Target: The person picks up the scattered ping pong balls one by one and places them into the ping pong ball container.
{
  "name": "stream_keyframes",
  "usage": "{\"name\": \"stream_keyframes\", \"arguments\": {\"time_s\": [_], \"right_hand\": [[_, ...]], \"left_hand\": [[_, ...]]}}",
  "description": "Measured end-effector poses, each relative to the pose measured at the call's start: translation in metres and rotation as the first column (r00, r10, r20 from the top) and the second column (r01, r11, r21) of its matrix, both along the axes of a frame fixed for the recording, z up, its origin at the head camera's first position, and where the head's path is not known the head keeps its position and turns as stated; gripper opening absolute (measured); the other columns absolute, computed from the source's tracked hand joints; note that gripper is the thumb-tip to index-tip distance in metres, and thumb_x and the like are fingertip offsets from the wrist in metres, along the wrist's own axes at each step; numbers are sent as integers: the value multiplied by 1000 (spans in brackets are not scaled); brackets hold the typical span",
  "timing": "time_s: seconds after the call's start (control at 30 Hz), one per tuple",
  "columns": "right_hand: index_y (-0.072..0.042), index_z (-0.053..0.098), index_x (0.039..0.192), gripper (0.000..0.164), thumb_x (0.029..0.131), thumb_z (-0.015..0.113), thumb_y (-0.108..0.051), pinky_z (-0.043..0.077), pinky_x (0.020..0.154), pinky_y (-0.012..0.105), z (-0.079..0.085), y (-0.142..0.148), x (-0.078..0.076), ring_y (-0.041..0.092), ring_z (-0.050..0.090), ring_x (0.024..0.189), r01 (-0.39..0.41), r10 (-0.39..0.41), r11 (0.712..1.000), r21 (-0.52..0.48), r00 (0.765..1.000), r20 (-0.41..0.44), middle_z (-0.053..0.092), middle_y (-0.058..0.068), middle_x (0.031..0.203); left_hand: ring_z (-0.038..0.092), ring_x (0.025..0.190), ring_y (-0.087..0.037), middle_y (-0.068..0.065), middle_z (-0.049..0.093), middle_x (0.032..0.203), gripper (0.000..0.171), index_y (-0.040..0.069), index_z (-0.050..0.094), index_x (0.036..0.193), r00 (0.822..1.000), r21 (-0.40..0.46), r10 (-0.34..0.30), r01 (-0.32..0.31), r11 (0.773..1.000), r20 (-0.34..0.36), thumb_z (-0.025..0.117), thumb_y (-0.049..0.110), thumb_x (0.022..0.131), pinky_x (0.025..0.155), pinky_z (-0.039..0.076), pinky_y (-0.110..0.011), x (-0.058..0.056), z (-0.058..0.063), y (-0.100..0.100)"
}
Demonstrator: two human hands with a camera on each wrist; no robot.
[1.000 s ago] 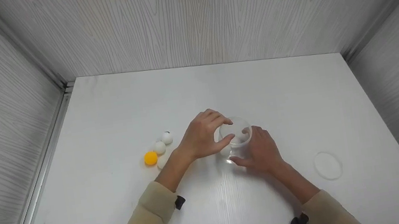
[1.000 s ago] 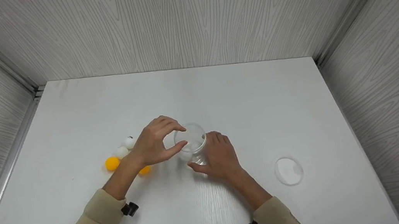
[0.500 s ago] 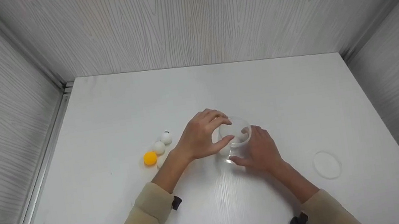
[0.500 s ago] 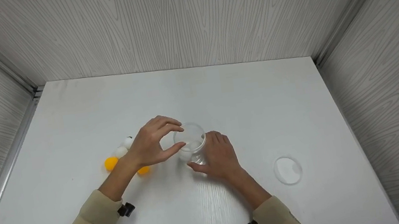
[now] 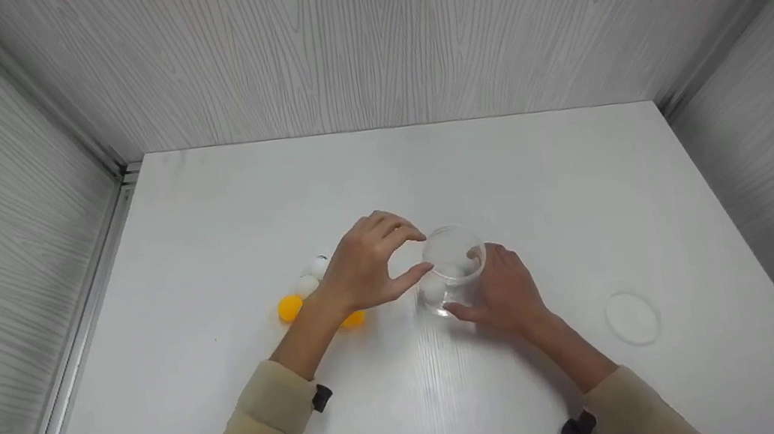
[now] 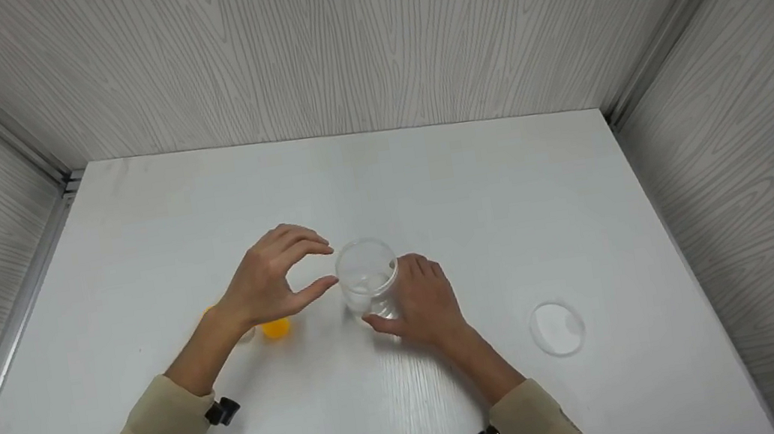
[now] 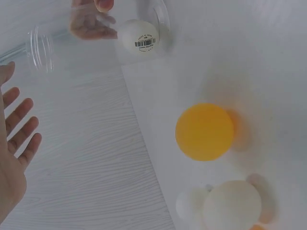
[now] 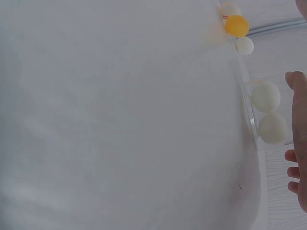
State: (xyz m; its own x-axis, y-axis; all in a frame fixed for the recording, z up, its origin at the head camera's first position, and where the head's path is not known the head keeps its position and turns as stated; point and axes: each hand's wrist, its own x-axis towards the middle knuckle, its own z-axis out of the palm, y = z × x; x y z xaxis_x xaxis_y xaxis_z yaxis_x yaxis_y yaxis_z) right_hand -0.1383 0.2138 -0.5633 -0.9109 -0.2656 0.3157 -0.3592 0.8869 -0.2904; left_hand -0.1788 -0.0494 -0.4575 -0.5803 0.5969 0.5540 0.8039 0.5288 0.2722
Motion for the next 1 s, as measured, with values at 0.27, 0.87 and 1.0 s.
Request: {"name": "stream_keyframes", "arguments": {"time_s": [0.27, 0.87, 1.0], "right_hand": [[3, 55, 129, 90, 76, 79, -66, 55, 98, 53, 1, -1, 0, 36, 63, 108, -25, 25, 1000, -8, 999, -29, 67, 18, 117], [2, 54, 129, 90, 76, 76, -67, 53, 102, 53, 4, 0, 0, 36, 62, 111, -21, 21, 1000, -10, 1000, 13, 65, 18, 119], [2, 54, 128, 88, 76, 77, -65, 53, 101, 53, 5, 0, 0, 36, 62, 111, -27, 27, 999, -25, 1000, 15, 66, 17, 119]], "left_hand": [[68, 110, -21, 1, 77, 111, 31, 15, 75, 111, 999, -10, 45, -45, 999, -7, 81, 38, 91, 95, 59, -36, 2, 2, -25], [66, 116, -26, -4, 74, 118, 39, 14, 74, 117, 989, -80, 135, -130, 988, 62, 81, 40, 90, 99, 58, -41, 2, -10, -62], [66, 116, -27, -5, 73, 118, 40, 13, 73, 118, 985, -82, 153, -147, 986, 80, 83, 38, 88, 101, 58, -43, 1, -15, -70]]}}
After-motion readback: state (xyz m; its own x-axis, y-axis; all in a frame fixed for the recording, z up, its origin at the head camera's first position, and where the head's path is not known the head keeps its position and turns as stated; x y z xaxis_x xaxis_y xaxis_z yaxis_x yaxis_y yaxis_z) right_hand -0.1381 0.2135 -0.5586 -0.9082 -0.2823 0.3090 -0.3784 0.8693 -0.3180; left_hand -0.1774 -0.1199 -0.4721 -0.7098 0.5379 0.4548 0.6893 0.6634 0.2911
